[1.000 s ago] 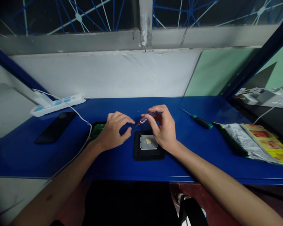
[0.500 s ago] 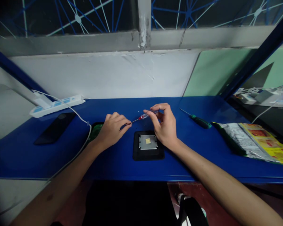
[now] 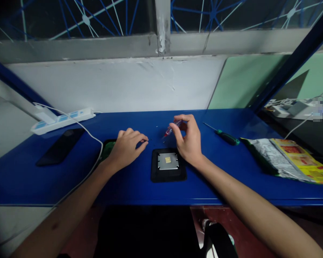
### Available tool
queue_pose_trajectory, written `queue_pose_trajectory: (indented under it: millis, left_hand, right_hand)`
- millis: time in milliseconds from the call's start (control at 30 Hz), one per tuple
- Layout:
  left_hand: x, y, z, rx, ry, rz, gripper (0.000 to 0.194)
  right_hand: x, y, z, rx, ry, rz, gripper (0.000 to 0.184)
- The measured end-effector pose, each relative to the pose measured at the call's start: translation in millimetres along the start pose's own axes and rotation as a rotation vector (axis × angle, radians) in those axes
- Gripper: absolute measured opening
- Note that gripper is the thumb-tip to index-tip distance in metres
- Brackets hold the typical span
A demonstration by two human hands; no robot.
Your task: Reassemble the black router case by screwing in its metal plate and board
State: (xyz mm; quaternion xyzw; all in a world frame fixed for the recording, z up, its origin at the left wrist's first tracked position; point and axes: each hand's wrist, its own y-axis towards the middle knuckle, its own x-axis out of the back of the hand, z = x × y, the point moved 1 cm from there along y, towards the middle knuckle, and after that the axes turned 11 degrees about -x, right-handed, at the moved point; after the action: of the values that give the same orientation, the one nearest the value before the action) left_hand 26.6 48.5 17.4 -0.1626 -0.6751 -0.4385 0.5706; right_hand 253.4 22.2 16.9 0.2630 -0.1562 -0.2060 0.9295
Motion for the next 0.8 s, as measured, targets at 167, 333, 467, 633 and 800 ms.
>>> queue_pose_trajectory:
  millis: [167, 333, 467, 633, 800]
  left_hand:
    - [-2.2, -0.8, 2.8, 0.025, 0.025, 0.025, 0.020]
    - [-1.4, 0.0, 1.4, 0.025, -0.016, -0.033, 0.019]
    - [2.4, 0.6, -2.6, -0.033, -0.099, -0.063, 0.015]
    - [9.1, 1.0, -13.4, -0.143, -0.256, 0.011, 0.026]
    - [7.7, -1.7, -25.0, -0.246, -0.337, 0.132, 0.070]
  right_hand:
    - [9.2, 12.7, -5.9, -0.041, -0.135, -0.029, 0.025]
    - [17.1, 28.3, -26.2, -0.084, -0.523, 0.173, 0.024]
    - [20.4, 30.1, -40.1, -0.219, -0.856, 0.366, 0.027]
    - [19.1, 25.2, -36.9, -0.259, -1.033, 0.462, 0.034]
    - [17.3, 24.8, -32.1, -0.223, -1.130, 0.478, 0.040]
